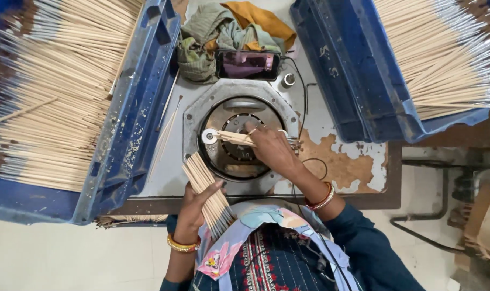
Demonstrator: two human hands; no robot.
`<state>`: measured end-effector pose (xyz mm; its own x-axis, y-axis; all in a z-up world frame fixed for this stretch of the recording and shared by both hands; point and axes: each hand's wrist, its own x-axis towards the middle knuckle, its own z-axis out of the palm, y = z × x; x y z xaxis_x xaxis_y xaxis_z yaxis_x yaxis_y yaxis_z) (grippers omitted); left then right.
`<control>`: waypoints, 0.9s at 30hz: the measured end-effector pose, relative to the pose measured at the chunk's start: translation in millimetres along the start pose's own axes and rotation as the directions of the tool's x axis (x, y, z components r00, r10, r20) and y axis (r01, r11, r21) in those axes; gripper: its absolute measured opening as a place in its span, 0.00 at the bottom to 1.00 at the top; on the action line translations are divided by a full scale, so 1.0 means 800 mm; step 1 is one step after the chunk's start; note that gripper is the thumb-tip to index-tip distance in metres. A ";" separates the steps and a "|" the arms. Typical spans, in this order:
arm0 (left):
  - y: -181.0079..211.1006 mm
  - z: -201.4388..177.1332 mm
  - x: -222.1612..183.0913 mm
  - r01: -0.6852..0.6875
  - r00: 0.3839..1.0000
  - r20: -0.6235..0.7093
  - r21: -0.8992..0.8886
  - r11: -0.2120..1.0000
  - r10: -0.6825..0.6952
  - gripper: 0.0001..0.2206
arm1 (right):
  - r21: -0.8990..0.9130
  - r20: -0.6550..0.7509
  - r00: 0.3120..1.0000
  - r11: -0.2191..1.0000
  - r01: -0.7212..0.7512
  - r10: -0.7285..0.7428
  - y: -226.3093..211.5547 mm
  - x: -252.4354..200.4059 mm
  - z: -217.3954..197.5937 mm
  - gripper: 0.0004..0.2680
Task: Feeding bamboo sticks into an incense-making machine and collecting them.
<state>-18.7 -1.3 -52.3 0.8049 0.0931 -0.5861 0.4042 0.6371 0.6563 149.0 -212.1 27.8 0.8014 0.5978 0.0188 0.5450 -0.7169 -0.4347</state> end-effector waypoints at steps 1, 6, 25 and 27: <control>-0.007 -0.006 -0.002 -0.048 0.998 0.047 0.046 0.998 0.046 0.14 | 0.007 -0.018 1.000 1.000 0.005 -0.005 0.001 -0.003 0.000 0.16; -0.002 0.007 -0.016 -0.094 0.993 0.069 0.024 0.995 0.093 0.13 | 0.255 -0.019 1.000 0.967 0.002 0.003 -0.034 -0.015 -0.051 0.10; 0.054 0.084 -0.034 -0.108 0.958 0.261 -0.064 0.992 0.121 0.18 | 0.657 0.380 0.912 0.649 -0.383 0.154 -0.042 -0.009 -0.071 0.11; 0.054 0.084 -0.034 -0.119 0.955 0.266 -0.064 0.991 0.132 0.19 | 0.655 0.374 0.915 0.656 -0.375 0.151 -0.042 -0.010 -0.069 0.11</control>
<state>6.1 -27.8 23.6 0.9375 -0.0309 -0.3466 0.2770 0.6693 0.6894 137.6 -212.8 92.0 0.7237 0.5728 -0.3848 -0.1045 -0.4602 -0.8816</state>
